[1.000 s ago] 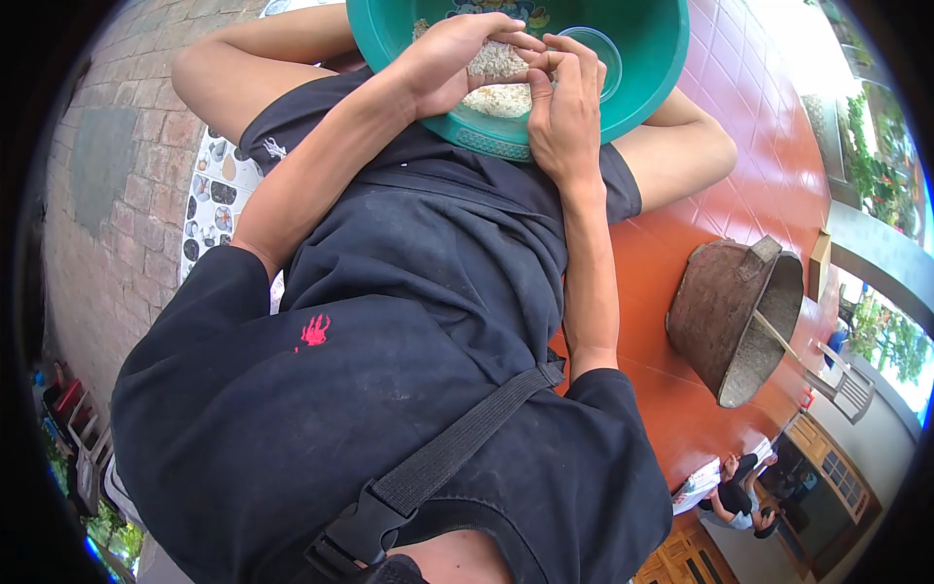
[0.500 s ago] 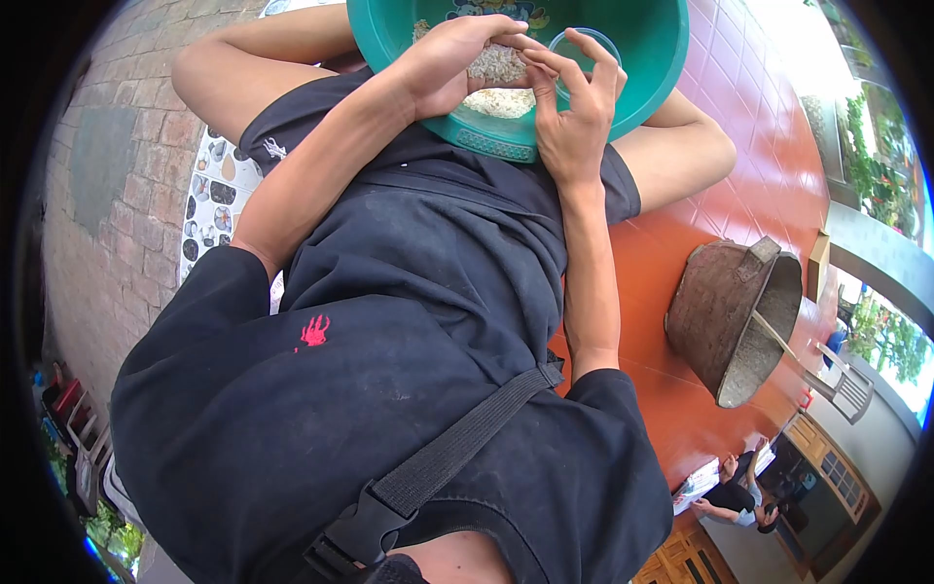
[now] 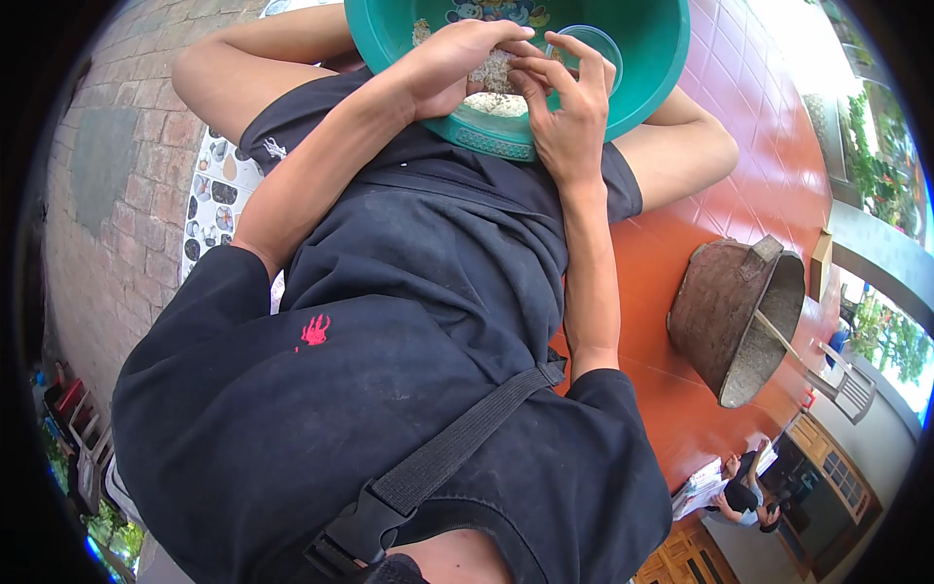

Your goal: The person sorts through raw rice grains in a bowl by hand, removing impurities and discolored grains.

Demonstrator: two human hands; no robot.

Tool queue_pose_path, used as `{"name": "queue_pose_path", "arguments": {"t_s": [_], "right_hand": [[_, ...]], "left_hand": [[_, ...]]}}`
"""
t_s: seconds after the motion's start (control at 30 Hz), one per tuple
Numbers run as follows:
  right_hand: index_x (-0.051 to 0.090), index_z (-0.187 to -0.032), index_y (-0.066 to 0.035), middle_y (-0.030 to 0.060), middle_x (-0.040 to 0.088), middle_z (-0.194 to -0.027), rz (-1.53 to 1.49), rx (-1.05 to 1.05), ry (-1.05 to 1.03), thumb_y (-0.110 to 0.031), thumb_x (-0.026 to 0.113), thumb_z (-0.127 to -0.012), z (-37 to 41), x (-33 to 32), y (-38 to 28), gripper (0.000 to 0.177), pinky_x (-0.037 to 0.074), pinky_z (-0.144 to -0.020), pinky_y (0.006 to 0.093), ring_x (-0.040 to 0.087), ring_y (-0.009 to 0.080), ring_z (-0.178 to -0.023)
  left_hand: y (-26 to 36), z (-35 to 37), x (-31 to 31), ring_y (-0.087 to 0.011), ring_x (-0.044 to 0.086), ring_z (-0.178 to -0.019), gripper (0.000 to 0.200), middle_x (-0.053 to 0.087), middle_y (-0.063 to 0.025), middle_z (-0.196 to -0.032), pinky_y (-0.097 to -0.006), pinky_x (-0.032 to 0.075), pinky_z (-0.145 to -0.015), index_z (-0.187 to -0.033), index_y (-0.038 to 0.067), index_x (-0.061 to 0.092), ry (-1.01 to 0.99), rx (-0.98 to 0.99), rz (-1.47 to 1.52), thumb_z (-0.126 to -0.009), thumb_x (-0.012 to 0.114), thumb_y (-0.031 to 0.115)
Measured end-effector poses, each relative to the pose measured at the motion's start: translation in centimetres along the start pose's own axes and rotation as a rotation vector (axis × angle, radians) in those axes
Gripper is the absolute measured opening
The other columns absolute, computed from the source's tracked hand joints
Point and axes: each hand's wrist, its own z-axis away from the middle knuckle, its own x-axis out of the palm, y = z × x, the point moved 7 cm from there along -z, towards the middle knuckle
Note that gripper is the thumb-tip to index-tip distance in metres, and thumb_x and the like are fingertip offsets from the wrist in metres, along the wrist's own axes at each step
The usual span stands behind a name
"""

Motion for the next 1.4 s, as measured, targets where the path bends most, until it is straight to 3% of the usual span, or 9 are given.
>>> {"name": "queue_pose_path", "arguments": {"t_s": [0.13,0.33,0.9,0.97,1.1,1.17,1.27,1.4], "right_hand": [[0.079,-0.097,-0.009,0.0069,0.065,-0.127,-0.032,-0.023,0.017,-0.015,0.080,-0.088,-0.1,0.1,0.0,0.010,0.048,-0.094,0.0384,0.054,0.0278,-0.116],[0.077,-0.098,-0.003,0.0065,0.065,-0.125,-0.048,-0.006,0.017,-0.013,0.076,-0.093,-0.3,0.3,-0.1,0.012,0.048,-0.094,0.0372,0.055,0.0279,-0.115],[0.069,-0.099,-0.003,0.0104,0.066,-0.122,-0.122,0.036,0.026,-0.019,0.064,-0.103,-0.2,0.3,0.7,0.017,0.047,-0.096,0.0402,0.057,0.0306,-0.113],[0.068,-0.098,-0.003,0.0107,0.066,-0.122,-0.121,0.040,0.026,-0.019,0.064,-0.103,-0.2,0.3,0.7,0.017,0.047,-0.095,0.0403,0.057,0.0308,-0.113],[0.066,-0.102,-0.001,0.0119,0.066,-0.121,-0.119,0.051,0.047,-0.016,0.061,-0.104,-0.1,0.1,0.8,0.016,0.047,-0.095,0.0400,0.057,0.0313,-0.113],[0.065,-0.104,0.000,0.0127,0.066,-0.121,-0.099,0.038,0.062,-0.015,0.060,-0.104,-0.1,0.0,0.9,0.015,0.048,-0.094,0.0397,0.058,0.0309,-0.113],[0.062,-0.116,0.002,0.0175,0.060,-0.129,-0.293,0.343,0.345,-0.012,0.057,-0.105,0.9,-1.5,3.3,0.019,0.050,-0.091,0.0360,0.056,0.0289,-0.119],[0.065,-0.120,-0.001,0.0175,0.058,-0.133,-0.319,0.432,0.446,-0.012,0.059,-0.104,1.0,-2.3,3.8,0.021,0.048,-0.097,0.0389,0.053,0.0297,-0.123]], "left_hand": [[0.2,0.1,0.2,-0.0169,0.072,-0.094,0.037,0.074,-0.0136,-0.107,-0.0318,0.061,-0.088,-0.112,-0.004,0.072,-0.016,0.024,0.005,-0.104,0.058,0.030],[0.4,0.4,0.5,-0.0178,0.072,-0.095,0.036,0.073,-0.0132,-0.106,-0.0352,0.061,-0.094,-0.112,-0.005,0.071,-0.011,0.051,0.021,-0.105,0.056,0.028],[0.5,0.5,0.6,-0.0215,0.073,-0.100,0.036,0.073,-0.0151,-0.107,-0.0379,0.061,-0.097,-0.108,-0.005,0.072,-0.034,0.027,0.066,-0.105,0.058,0.028],[0.7,0.5,0.7,-0.0199,0.072,-0.096,0.032,0.070,-0.0139,-0.107,-0.0351,0.066,-0.087,-0.110,-0.008,0.065,-0.041,0.057,0.068,-0.103,0.055,0.022],[0.8,0.4,0.8,-0.0196,0.073,-0.094,0.032,0.071,-0.0140,-0.105,-0.0351,0.066,-0.086,-0.110,-0.009,0.065,-0.032,0.064,0.080,-0.104,0.055,0.021],[0.4,0.2,0.7,-0.0256,0.075,-0.100,0.040,0.073,-0.0207,-0.113,-0.0349,0.063,-0.094,-0.113,-0.010,0.069,-0.026,0.009,0.089,-0.106,0.055,0.026],[0.5,0.3,0.8,-0.0286,0.075,-0.101,0.043,0.073,-0.0250,-0.112,-0.0330,0.063,-0.092,-0.117,-0.013,0.067,-0.077,-0.037,0.055,-0.107,0.053,0.026],[0.6,0.4,0.9,-0.0306,0.076,-0.100,0.045,0.074,-0.0271,-0.111,-0.0323,0.063,-0.091,-0.120,-0.014,0.065,-0.078,-0.022,0.043,-0.107,0.051,0.027]]}}
